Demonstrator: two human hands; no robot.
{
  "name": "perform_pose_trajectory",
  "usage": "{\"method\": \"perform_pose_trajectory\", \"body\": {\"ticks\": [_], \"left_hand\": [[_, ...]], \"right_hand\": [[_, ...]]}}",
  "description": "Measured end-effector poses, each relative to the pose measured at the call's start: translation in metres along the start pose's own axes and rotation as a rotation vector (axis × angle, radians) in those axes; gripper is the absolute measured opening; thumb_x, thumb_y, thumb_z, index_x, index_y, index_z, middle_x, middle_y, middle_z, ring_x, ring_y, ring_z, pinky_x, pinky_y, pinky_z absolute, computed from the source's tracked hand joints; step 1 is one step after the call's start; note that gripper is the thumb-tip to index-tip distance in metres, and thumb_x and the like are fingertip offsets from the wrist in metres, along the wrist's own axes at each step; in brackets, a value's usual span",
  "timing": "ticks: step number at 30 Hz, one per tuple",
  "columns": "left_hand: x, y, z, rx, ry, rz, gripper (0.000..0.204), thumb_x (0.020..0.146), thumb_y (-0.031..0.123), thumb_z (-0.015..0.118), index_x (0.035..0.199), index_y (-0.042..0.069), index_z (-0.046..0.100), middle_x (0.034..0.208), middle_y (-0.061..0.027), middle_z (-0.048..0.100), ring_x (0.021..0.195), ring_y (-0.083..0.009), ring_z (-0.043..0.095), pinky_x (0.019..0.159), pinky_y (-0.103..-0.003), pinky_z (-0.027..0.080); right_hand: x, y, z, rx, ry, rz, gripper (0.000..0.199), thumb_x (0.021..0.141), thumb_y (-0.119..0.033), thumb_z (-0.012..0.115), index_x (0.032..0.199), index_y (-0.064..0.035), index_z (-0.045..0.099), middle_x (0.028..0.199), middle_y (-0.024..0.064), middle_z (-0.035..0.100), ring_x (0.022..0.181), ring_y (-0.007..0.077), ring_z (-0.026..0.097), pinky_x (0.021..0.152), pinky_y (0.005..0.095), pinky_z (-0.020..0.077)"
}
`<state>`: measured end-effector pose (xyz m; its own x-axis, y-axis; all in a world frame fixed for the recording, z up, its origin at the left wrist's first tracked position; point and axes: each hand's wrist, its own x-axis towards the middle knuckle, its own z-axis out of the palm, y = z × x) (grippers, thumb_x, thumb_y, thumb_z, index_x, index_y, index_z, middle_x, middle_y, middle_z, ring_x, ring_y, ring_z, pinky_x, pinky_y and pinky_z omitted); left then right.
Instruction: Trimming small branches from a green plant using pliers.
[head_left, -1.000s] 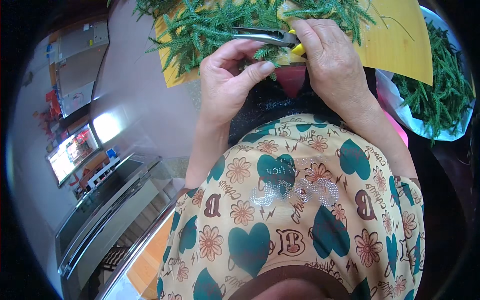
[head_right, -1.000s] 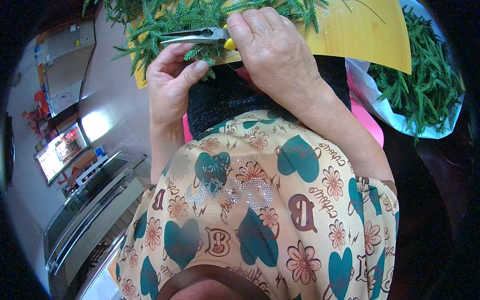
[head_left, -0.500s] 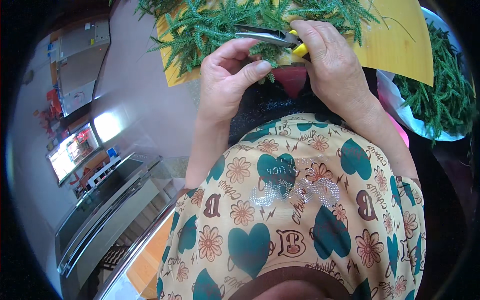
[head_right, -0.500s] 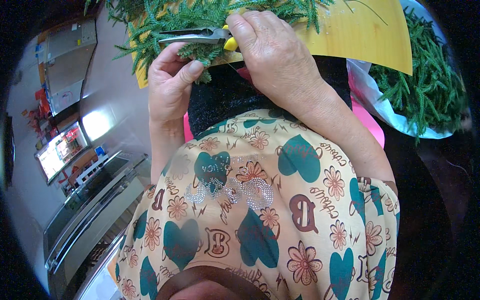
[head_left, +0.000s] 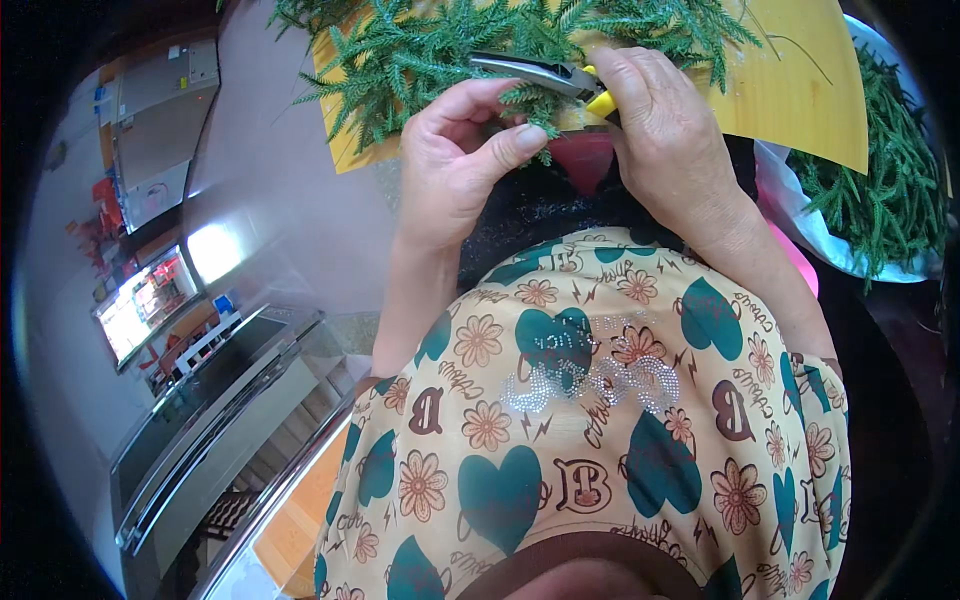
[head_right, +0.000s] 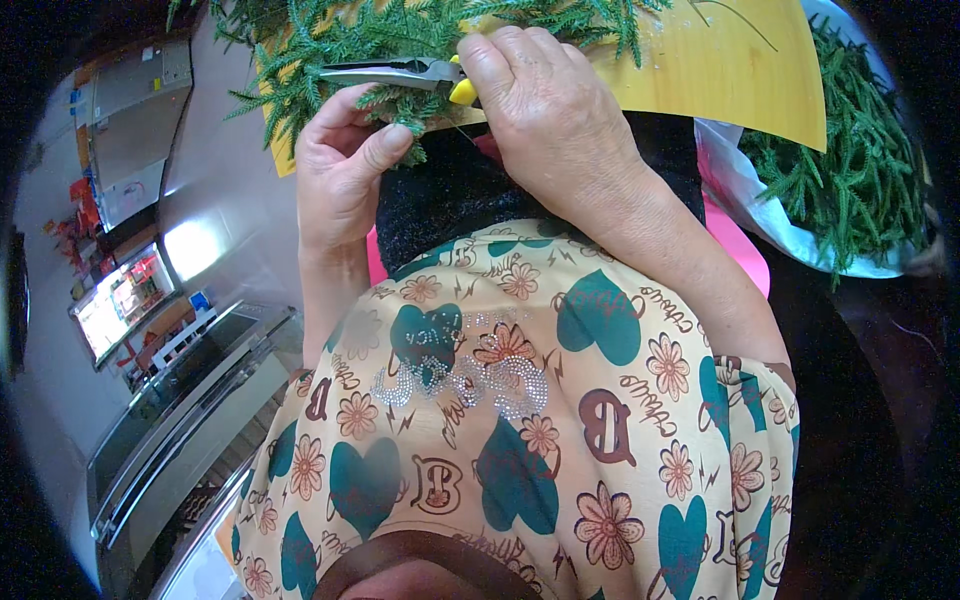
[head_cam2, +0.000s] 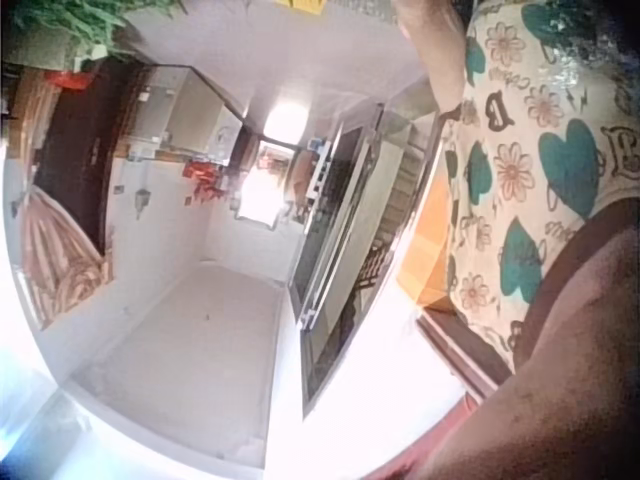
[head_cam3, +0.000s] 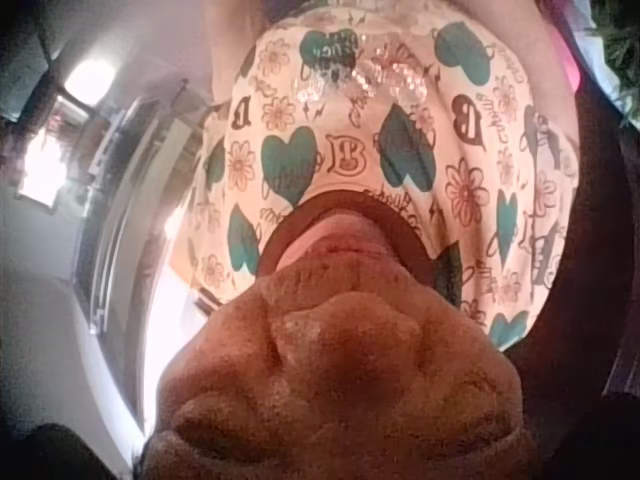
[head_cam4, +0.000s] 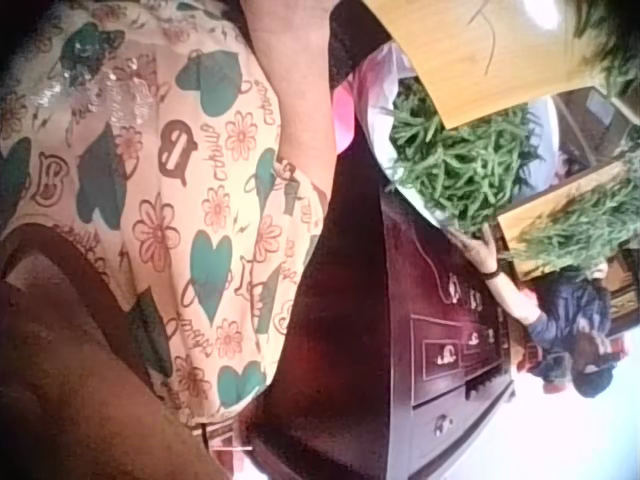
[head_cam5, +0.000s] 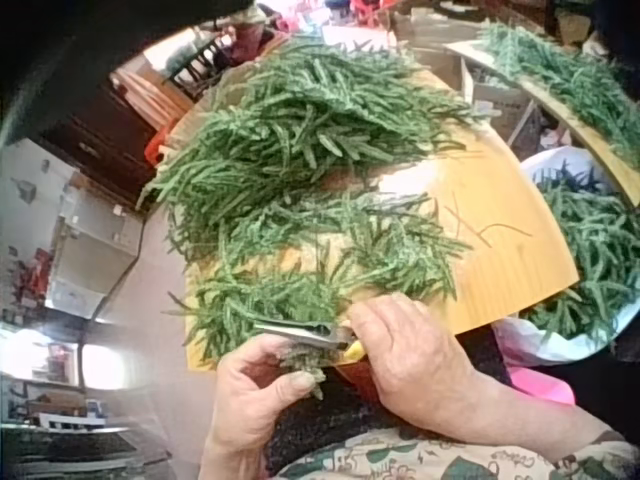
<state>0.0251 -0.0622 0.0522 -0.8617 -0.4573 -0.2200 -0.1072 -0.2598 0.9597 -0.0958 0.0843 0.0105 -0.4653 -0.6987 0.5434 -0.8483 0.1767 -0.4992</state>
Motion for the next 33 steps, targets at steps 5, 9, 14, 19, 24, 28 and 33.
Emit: {"method": "perform_pose_trajectory", "body": {"ticks": [5,9,14,19,24,28,33], "left_hand": [[-0.005,0.009,0.01,0.092,0.029,0.019,0.035,0.072,-0.003,0.076,0.103,0.0,0.061,0.091,-0.0044,0.063,0.081,-0.0107,0.059,0.074,-0.024,0.05],[-0.007,0.012,0.018,0.256,0.035,0.116,0.035,0.071,-0.002,0.077,0.103,-0.001,0.062,0.086,-0.0037,0.062,0.079,-0.0101,0.059,0.073,-0.024,0.049],[-0.002,0.003,0.025,0.371,0.064,0.216,0.032,0.07,-0.001,0.077,0.1,-0.001,0.063,0.079,-0.0024,0.063,0.077,-0.0082,0.058,0.072,-0.022,0.049],[0.004,-0.007,0.03,0.401,0.11,0.291,0.03,0.069,-0.001,0.076,0.096,0.0,0.065,0.074,-0.0023,0.063,0.073,-0.0096,0.059,0.071,-0.024,0.047],[0.018,-0.006,0.02,0.829,0.029,0.673,0.028,0.07,-0.003,0.074,0.096,0.002,0.065,0.084,-0.0038,0.064,0.076,-0.0125,0.058,0.072,-0.025,0.046],[0.025,0.005,0.014,0.923,0.081,0.921,0.028,0.065,-0.001,0.075,0.091,0.006,0.068,0.073,-0.004,0.063,0.068,-0.0164,0.059,0.07,-0.029,0.043],[0.038,0.017,0.041,0.68,0.245,0.947,0.024,0.068,0.001,0.075,0.09,0.007,0.067,0.077,-0.0046,0.063,0.069,-0.0185,0.059,0.067,-0.029,0.044]], "right_hand": [[0.0,0.001,-0.002,0.141,-0.015,0.05,0.04,0.073,-0.004,0.068,0.11,-0.0005,0.051,0.101,0.0177,0.059,0.093,0.0342,0.059,0.079,0.0395,0.0485],[0.001,0.006,-0.003,0.242,0.006,0.073,0.038,0.076,-0.007,0.071,0.109,-0.0018,0.053,0.096,0.0181,0.061,0.085,0.0358,0.061,0.071,0.0388,0.0502],[0.002,0.016,0.0,0.264,0.002,0.098,0.032,0.078,-0.011,0.071,0.105,-0.0037,0.056,0.086,0.016,0.063,0.074,0.0343,0.063,0.062,0.0365,0.0506],[0.001,0.017,0.003,0.292,-0.076,0.177,0.029,0.08,-0.012,0.069,0.105,-0.0041,0.056,0.083,0.0158,0.062,0.072,0.035,0.062,0.061,0.0353,0.0499],[0.003,0.011,-0.001,0.439,-0.09,0.297,0.024,0.085,-0.013,0.064,0.105,-0.0031,0.055,0.081,0.0127,0.064,0.067,0.0265,0.063,0.059,0.0328,0.049],[0.01,0.014,-0.007,0.79,-0.078,0.513,0.023,0.091,-0.017,0.057,0.107,-0.0004,0.053,0.086,0.0109,0.064,0.064,0.0199,0.062,0.059,0.0303,0.0498],[0.02,0.068,0.015,1.987,0.332,0.051,0.03,0.096,-0.023,0.049,0.113,0.0005,0.051,0.098,0.0117,0.061,0.075,0.0204,0.061,0.068,0.0329,0.0531]]}}
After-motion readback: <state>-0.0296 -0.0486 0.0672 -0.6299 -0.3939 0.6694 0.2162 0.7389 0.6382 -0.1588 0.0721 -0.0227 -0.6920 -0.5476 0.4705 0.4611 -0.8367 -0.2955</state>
